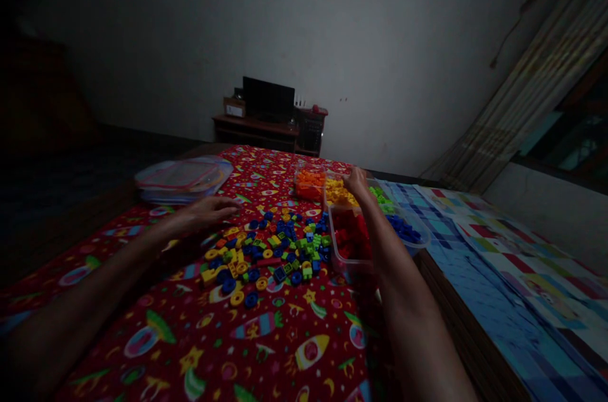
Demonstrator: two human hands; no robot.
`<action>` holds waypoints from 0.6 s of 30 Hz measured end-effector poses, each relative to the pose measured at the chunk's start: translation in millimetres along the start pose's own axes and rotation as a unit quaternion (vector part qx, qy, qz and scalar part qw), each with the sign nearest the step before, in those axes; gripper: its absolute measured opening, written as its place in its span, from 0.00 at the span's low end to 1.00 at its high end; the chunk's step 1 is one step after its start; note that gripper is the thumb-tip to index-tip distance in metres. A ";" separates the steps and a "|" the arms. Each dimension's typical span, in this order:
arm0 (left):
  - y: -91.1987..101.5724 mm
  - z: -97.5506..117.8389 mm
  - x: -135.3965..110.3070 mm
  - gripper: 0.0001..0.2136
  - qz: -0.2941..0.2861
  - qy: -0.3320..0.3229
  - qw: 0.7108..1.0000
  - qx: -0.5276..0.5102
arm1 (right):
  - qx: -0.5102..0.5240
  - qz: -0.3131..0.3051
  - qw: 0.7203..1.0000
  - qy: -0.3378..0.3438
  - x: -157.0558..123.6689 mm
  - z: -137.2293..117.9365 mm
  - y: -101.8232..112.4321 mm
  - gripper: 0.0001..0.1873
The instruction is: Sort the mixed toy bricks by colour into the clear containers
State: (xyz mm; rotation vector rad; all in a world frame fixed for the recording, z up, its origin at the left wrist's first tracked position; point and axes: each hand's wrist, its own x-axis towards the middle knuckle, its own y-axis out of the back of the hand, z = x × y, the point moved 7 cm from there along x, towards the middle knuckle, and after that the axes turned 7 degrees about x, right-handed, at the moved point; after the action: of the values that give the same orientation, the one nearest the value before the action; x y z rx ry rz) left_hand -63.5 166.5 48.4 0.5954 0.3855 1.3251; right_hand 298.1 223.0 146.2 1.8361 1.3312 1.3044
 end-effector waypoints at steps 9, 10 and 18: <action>-10.1 -8.1 -8.0 0.15 -0.120 0.025 0.983 0.136 | 0.165 -0.111 0.971 0.132 -87.0 -86.2 -35.6 0.13; -13.0 -8.2 -9.3 0.15 -0.125 0.026 0.980 0.152 | 0.153 -0.131 0.967 0.157 -97.7 -97.0 -44.0 0.12; -27.6 7.4 -17.2 0.15 -0.082 -0.006 0.963 0.255 | -0.028 -0.195 0.956 0.219 -129.4 -133.1 -111.5 0.11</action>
State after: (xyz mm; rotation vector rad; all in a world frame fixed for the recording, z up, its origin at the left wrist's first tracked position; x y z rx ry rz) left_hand -41.3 144.8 36.4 0.9775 0.7618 1.0604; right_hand 123.9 130.9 56.2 1.1932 1.7543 1.5541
